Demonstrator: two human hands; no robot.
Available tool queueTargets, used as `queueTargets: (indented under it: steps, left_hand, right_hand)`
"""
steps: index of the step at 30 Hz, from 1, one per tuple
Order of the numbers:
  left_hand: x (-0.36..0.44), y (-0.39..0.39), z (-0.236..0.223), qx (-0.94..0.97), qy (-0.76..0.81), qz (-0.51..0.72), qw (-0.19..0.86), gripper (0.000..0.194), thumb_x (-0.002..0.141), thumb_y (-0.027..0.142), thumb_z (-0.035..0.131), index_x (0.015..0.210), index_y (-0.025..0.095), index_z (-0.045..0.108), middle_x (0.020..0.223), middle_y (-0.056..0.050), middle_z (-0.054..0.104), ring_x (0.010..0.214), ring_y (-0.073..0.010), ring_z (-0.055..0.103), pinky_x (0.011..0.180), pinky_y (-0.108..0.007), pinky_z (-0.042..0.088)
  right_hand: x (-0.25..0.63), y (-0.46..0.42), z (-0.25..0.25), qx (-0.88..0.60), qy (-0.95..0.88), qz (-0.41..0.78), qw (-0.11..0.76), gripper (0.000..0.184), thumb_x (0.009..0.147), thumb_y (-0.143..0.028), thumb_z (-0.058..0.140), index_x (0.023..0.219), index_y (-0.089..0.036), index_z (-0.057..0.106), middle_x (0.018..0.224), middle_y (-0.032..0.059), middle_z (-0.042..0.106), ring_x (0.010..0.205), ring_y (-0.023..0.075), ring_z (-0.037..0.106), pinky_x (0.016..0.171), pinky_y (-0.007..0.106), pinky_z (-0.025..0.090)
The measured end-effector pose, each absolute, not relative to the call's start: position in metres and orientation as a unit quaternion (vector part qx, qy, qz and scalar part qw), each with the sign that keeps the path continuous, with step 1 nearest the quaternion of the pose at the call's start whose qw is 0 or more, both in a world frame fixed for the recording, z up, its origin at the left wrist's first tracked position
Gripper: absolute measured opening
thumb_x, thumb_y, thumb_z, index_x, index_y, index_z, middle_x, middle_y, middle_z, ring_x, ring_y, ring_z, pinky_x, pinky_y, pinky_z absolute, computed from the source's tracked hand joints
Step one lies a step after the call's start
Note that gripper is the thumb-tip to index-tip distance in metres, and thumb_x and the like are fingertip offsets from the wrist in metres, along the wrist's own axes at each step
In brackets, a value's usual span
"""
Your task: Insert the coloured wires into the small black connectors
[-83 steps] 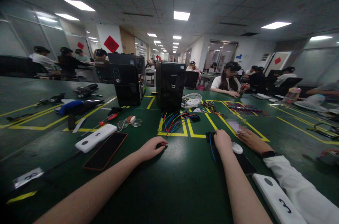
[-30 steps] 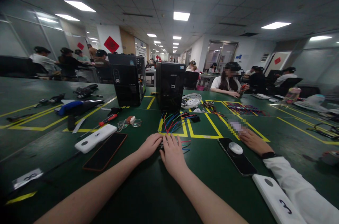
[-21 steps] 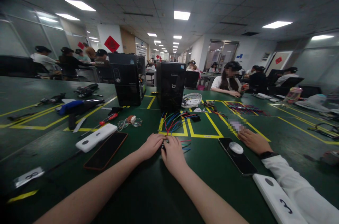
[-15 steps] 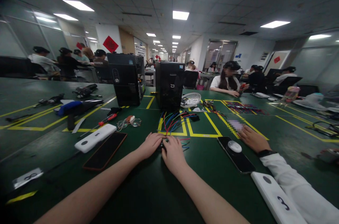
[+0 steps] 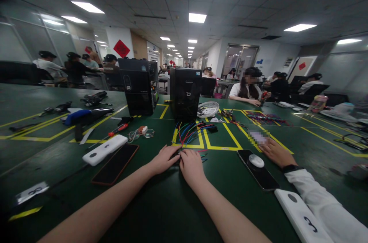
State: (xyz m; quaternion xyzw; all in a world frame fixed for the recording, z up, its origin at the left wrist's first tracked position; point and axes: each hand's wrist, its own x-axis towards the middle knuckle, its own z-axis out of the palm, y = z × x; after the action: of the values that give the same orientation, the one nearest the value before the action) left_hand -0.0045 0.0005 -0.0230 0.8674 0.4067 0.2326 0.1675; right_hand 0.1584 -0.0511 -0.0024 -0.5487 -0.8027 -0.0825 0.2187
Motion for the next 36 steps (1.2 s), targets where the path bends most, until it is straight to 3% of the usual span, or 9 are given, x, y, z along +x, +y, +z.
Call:
queueTargets:
  steps: [3, 6, 13, 18, 31, 36]
  left_hand:
    - [-0.007, 0.000, -0.023, 0.871, 0.387, 0.254, 0.164, 0.053, 0.080, 0.041, 0.058, 0.127, 0.023, 0.044, 0.130, -0.009, 0.050, 0.121, -0.0253, 0.042, 0.108, -0.049, 0.019]
    - [-0.008, 0.001, -0.023, 0.872, 0.373, 0.267, 0.169, 0.045, 0.075, 0.037, 0.065, 0.116, 0.022, 0.052, 0.125, -0.008, 0.053, 0.118, -0.0255, 0.045, 0.107, -0.046, 0.023]
    - [-0.006, 0.005, -0.025, 0.860, 0.395, 0.270, 0.179, 0.034, 0.081, 0.033, 0.059, 0.113, 0.023, 0.054, 0.122, -0.007, 0.056, 0.116, -0.0240, 0.047, 0.106, -0.047, 0.024]
    - [-0.006, 0.004, -0.025, 0.859, 0.406, 0.255, 0.177, 0.034, 0.082, 0.032, 0.057, 0.115, 0.025, 0.052, 0.124, -0.006, 0.055, 0.118, -0.0245, 0.045, 0.106, -0.053, 0.019]
    - [-0.007, 0.005, -0.029, 0.854, 0.417, 0.260, 0.171, 0.034, 0.082, 0.030, 0.057, 0.115, 0.025, 0.050, 0.124, -0.006, 0.055, 0.119, -0.0238, 0.045, 0.107, -0.055, 0.017]
    - [-0.005, 0.009, -0.032, 0.826, 0.467, 0.273, 0.158, 0.033, 0.082, 0.028, 0.056, 0.114, 0.023, 0.051, 0.121, -0.007, 0.056, 0.117, -0.0246, 0.047, 0.106, -0.054, 0.020]
  right_hand:
    - [0.162, -0.049, -0.002, -0.557, -0.797, -0.098, 0.209, 0.023, 0.083, -0.018, 0.047, 0.100, -0.020, 0.062, 0.103, 0.0080, 0.063, 0.097, 0.0217, 0.054, 0.083, 0.036, 0.038]
    - [0.164, -0.047, -0.004, -0.546, -0.801, -0.102, 0.224, 0.023, 0.084, -0.018, 0.048, 0.103, -0.020, 0.062, 0.108, 0.0083, 0.061, 0.099, 0.0215, 0.052, 0.084, 0.036, 0.038]
    - [0.163, -0.039, -0.012, -0.512, -0.816, -0.097, 0.250, 0.019, 0.084, -0.017, 0.050, 0.098, -0.020, 0.063, 0.105, 0.0078, 0.062, 0.099, 0.0202, 0.053, 0.084, 0.036, 0.040]
    - [0.164, -0.035, -0.016, -0.507, -0.812, -0.085, 0.277, 0.020, 0.087, -0.016, 0.045, 0.094, -0.019, 0.063, 0.105, 0.0073, 0.062, 0.099, 0.0202, 0.053, 0.086, 0.037, 0.041]
    - [0.165, -0.036, -0.015, -0.501, -0.790, -0.035, 0.351, 0.021, 0.088, -0.015, 0.038, 0.089, -0.016, 0.060, 0.101, 0.0085, 0.061, 0.096, 0.0192, 0.053, 0.087, 0.035, 0.041]
    - [0.164, -0.041, -0.010, -0.479, -0.813, -0.041, 0.330, 0.016, 0.087, -0.016, 0.044, 0.087, -0.017, 0.059, 0.096, 0.0078, 0.060, 0.093, 0.0194, 0.052, 0.085, 0.036, 0.039]
